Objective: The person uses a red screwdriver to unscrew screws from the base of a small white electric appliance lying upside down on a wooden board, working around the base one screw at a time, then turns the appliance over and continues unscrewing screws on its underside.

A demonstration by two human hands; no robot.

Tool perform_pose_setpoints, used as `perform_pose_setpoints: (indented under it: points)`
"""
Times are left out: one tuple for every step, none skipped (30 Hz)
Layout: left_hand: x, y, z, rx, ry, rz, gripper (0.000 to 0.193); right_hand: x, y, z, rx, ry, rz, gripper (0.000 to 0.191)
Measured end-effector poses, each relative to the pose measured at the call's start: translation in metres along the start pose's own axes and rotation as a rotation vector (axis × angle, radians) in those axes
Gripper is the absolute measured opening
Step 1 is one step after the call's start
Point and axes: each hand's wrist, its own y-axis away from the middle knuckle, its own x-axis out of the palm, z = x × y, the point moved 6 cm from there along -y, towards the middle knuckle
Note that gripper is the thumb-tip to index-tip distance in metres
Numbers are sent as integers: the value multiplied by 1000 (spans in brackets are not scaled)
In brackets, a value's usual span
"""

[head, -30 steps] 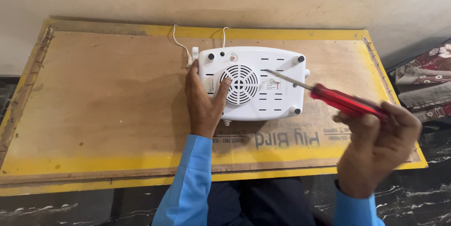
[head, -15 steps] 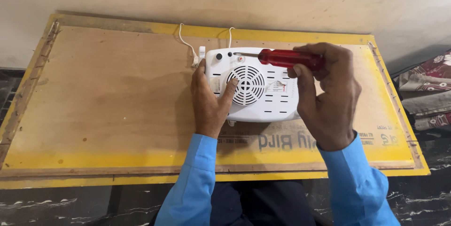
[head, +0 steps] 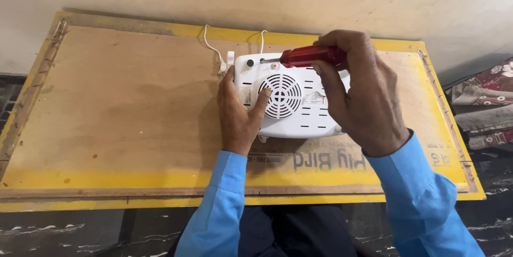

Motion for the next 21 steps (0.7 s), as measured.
perform_pose_setpoints:
  points:
    - [0,0,0,4,-2,1,85,-1,0,0,-1,13,1,30]
    - [1,0,0,8,-4,2,85,-1,0,0,-1,26,2,30]
    - [1,0,0,10,-7,2,85,-1,0,0,-2,39,4,30]
    - [2,1,0,7,-6,4,85,0,0,-1,-6,37,11,31]
    - [2,1,1,4,-6,5,84,1,0,-2,-11,35,16,31]
    - [3,1,1,3,-6,7,84,1,-1,-3,-15,34,19,31]
    - [4,1,2,-1,-5,5,85,3,-2,-3,-35,37,27,30]
    - [6,1,2,-6,-5,3,86,4,-4,-4,-55,39,34,29]
    - [7,2,3,-12,-5,3,87,6,-5,-4,-72,40,42,28]
    - [8,2,2,-6,-8,0,86,7,-7,-3,-102,55,49,28]
    - [9,2,1,1,-9,-1,86,9,-10,-1,-131,70,57,27]
    - [10,2,1,8,-10,-3,86,10,-13,1,-159,87,64,27]
    - [10,2,1,1,-10,1,86,11,-16,2,-166,104,74,27]
    - [11,2,1,-6,-9,4,87,12,-20,2,-175,122,85,27]
    - [8,1,2,-13,-9,5,87,14,-24,5,-185,138,96,27]
    - [7,0,2,-11,-10,5,87,15,-28,5,-165,153,102,27]
    - [6,0,2,-8,-11,5,87,15,-32,6,-146,168,109,28]
    - [5,-1,1,-6,-11,6,87,17,-35,6,-125,183,116,30]
    - [5,0,2,-9,-15,5,87,19,-38,8,-165,255,118,30]
    - [5,0,2,-10,-17,5,87,21,-42,10,-205,329,119,31]
    - [6,0,2,-9,-17,4,87,22,-44,11,-246,405,119,32]
